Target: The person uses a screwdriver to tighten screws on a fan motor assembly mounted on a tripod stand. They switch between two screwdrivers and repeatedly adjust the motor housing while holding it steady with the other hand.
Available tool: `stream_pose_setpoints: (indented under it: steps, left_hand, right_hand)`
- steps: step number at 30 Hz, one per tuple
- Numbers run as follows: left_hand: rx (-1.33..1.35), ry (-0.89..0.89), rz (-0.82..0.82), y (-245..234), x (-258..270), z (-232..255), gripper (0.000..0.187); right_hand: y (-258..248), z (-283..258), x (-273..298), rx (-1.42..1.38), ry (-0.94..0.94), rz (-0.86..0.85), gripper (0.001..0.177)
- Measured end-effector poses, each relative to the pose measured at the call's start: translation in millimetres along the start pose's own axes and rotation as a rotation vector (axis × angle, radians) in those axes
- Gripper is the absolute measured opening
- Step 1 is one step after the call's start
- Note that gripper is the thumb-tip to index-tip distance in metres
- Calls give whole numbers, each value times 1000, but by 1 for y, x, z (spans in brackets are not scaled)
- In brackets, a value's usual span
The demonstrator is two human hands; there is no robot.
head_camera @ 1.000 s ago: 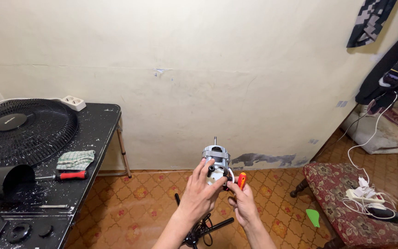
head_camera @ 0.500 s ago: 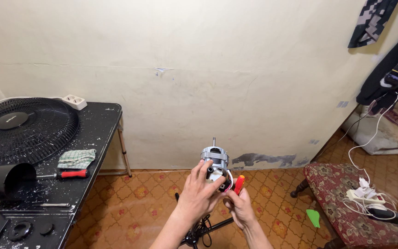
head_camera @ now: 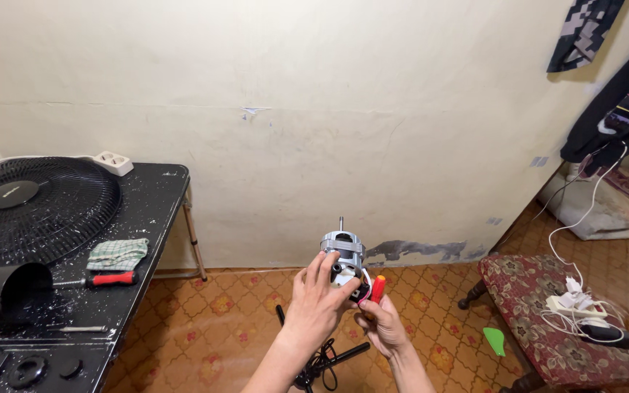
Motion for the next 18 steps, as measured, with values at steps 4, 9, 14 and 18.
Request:
stream_pose_setpoints:
  steps: [4,9,14,18]
  left_hand:
    - [-80,27,6,7,-2,-1,47]
    - [34,6,-7,7,-9,-1,51]
    - [91,-5,-28,2,-13,-4,48]
    - [77,-5,19,0,-13,-4,43]
  right_hand:
    - [-9,3,-2,-92,-33,-53,40]
    - [-16,7,-1,-57,32,129,38]
    - [-11,8,-2,-77,-21,152,34]
    - [-11,13,-7,-86,-91,97,32]
Point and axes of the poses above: each hand's wrist, its own x-axis away from the middle knuckle, its own y-axis out of the palm, z = x × y, the point moved 5 cm from there along -x, towards the middle knuckle, and after that the axes turned 4 degrees about z, right-handed, at the moved point
